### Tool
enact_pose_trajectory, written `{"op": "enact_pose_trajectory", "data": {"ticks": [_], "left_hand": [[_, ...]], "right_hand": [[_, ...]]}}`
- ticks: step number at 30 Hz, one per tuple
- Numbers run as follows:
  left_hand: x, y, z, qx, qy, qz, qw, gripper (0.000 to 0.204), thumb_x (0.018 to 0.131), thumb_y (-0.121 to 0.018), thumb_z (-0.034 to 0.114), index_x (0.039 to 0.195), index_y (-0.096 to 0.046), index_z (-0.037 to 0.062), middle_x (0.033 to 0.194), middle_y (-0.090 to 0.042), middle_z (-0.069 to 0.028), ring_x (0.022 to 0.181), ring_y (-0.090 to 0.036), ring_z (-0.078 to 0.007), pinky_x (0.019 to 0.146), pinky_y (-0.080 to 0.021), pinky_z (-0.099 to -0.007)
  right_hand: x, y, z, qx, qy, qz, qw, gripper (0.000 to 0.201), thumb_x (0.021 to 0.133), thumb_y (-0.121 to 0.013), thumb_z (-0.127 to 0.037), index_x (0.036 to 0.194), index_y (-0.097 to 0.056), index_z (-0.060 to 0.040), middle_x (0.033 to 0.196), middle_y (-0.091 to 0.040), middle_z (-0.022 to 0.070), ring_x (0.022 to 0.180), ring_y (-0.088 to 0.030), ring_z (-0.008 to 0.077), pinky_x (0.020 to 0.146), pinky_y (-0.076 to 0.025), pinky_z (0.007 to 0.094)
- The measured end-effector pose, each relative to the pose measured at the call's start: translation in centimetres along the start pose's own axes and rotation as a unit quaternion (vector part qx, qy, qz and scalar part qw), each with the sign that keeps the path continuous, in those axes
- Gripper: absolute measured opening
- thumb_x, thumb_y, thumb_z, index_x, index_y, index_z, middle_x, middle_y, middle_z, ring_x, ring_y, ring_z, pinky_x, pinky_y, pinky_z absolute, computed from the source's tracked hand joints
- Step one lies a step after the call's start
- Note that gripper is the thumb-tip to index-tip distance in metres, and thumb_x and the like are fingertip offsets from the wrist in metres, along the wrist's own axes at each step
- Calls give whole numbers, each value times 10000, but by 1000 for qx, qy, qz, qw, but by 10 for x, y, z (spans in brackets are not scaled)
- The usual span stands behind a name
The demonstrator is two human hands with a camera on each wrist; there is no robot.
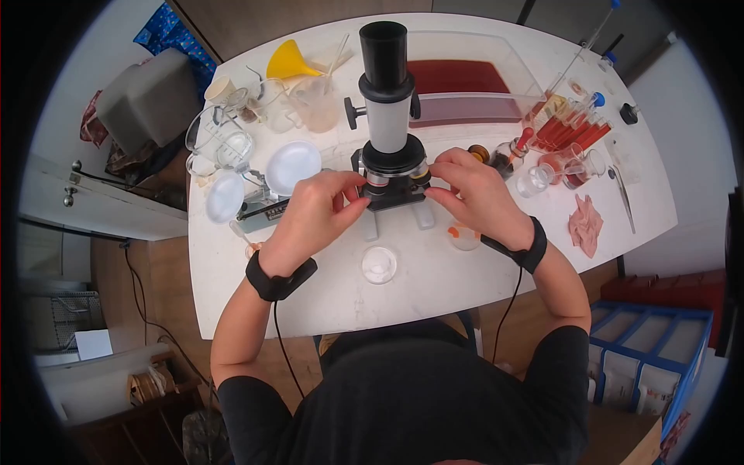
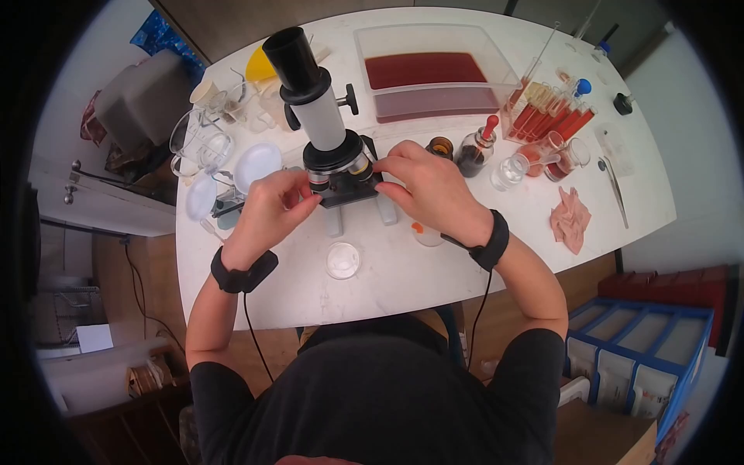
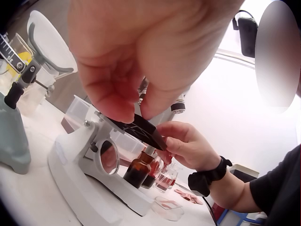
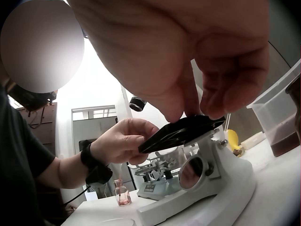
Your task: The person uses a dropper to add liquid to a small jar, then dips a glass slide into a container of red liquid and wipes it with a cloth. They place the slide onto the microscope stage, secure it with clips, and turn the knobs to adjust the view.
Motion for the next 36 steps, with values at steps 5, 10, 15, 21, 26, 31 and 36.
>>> {"op": "enact_pose_trajectory", "data": {"ticks": [5,10,15,21,26,31,36], "left_hand": [[1,-1,0,-4,5,4,1000,209,754,-697,26,930,-612,-51,692,-569,-47,537,-506,-85,502,-420,-234],[0,-1,1,0,2,10,1000,215,753,-693,23,938,-614,-53,690,-567,-43,534,-498,-80,499,-416,-232],[0,0,2,-1,21,3,1000,255,733,-683,42,972,-639,-32,708,-600,-89,531,-527,-153,520,-446,-275],[1,-1,3,7,16,-1,1000,262,730,-684,41,975,-634,-36,702,-587,-84,537,-521,-153,524,-442,-278],[1,-1,3,6,25,-3,1000,267,733,-681,42,983,-635,-37,698,-581,-81,539,-513,-151,525,-439,-280],[0,-2,2,-5,30,7,1000,268,737,-681,43,989,-634,-36,699,-583,-79,539,-513,-147,524,-440,-280],[-2,-3,1,-14,29,11,999,272,738,-680,43,995,-633,-32,712,-586,-81,536,-513,-143,522,-441,-277]], "right_hand": [[0,-1,0,0,2,4,1000,195,782,-676,-143,963,-645,-76,919,-563,65,760,-600,250,655,-489,334],[1,-2,-1,-9,9,8,1000,186,786,-671,-143,953,-642,-67,926,-566,69,765,-602,254,661,-489,337],[3,-4,1,-14,12,9,1000,184,787,-671,-147,947,-643,-60,931,-567,71,773,-605,257,667,-489,340],[3,-4,0,-15,13,11,1000,189,789,-670,-149,953,-643,-58,928,-569,74,769,-605,260,668,-489,342],[3,-4,1,-17,4,8,1000,203,791,-669,-156,968,-641,-60,920,-572,76,765,-604,264,666,-488,346],[2,-4,1,-14,1,13,1000,209,791,-670,-160,973,-640,-62,913,-575,75,761,-604,267,662,-486,349],[1,-3,0,-15,4,19,1000,206,794,-669,-161,972,-639,-62,912,-572,73,751,-600,267,654,-481,344]]}}
Point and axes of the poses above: each hand's wrist, its own x-axis towards the middle knuckle, its own y-axis out of the back of the hand, z = x × y, the point moved 4 cm from there along x, towards the middle knuckle
